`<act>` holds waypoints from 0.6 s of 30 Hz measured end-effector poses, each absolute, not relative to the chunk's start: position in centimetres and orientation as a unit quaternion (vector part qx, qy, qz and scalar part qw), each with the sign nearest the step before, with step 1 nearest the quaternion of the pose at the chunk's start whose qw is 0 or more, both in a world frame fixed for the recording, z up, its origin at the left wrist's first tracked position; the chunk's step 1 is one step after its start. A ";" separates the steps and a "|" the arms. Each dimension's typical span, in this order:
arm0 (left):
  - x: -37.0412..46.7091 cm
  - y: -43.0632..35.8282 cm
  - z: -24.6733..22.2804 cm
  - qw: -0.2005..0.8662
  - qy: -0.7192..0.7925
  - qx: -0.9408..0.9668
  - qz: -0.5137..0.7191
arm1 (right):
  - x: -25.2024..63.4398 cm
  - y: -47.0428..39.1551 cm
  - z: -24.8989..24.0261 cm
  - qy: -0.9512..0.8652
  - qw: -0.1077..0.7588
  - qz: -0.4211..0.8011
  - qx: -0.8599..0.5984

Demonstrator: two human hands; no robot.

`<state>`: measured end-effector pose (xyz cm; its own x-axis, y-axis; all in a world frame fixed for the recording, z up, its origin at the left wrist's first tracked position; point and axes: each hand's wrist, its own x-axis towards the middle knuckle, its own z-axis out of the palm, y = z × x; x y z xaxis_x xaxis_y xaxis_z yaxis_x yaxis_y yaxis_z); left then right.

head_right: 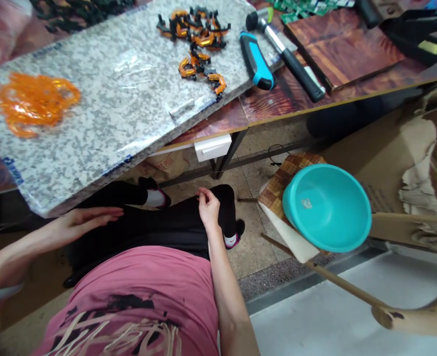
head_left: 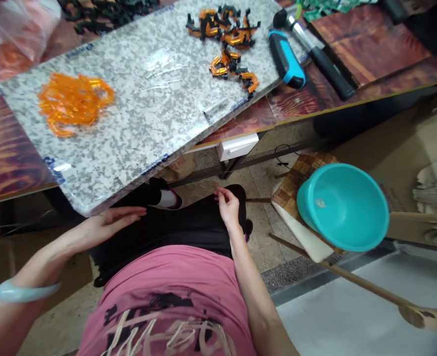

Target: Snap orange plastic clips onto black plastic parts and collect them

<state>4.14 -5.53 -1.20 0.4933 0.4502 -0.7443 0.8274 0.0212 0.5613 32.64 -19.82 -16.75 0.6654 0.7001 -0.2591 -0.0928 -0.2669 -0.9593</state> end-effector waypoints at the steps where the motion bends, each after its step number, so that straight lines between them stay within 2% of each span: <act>1: 4.1 -5.7 -1.1 0.540 0.473 0.675 -0.172 | 32.6 -19.8 -16.7 -0.212 0.566 0.352 -0.714; 10: 3.5 -6.4 -0.9 0.569 0.479 0.662 -0.092 | 31.8 -19.4 -16.0 -0.218 0.560 0.362 -0.712; 18: 3.9 -7.5 -1.9 0.597 0.436 0.674 -0.001 | 31.0 -19.3 -15.3 -0.263 0.512 0.374 -0.728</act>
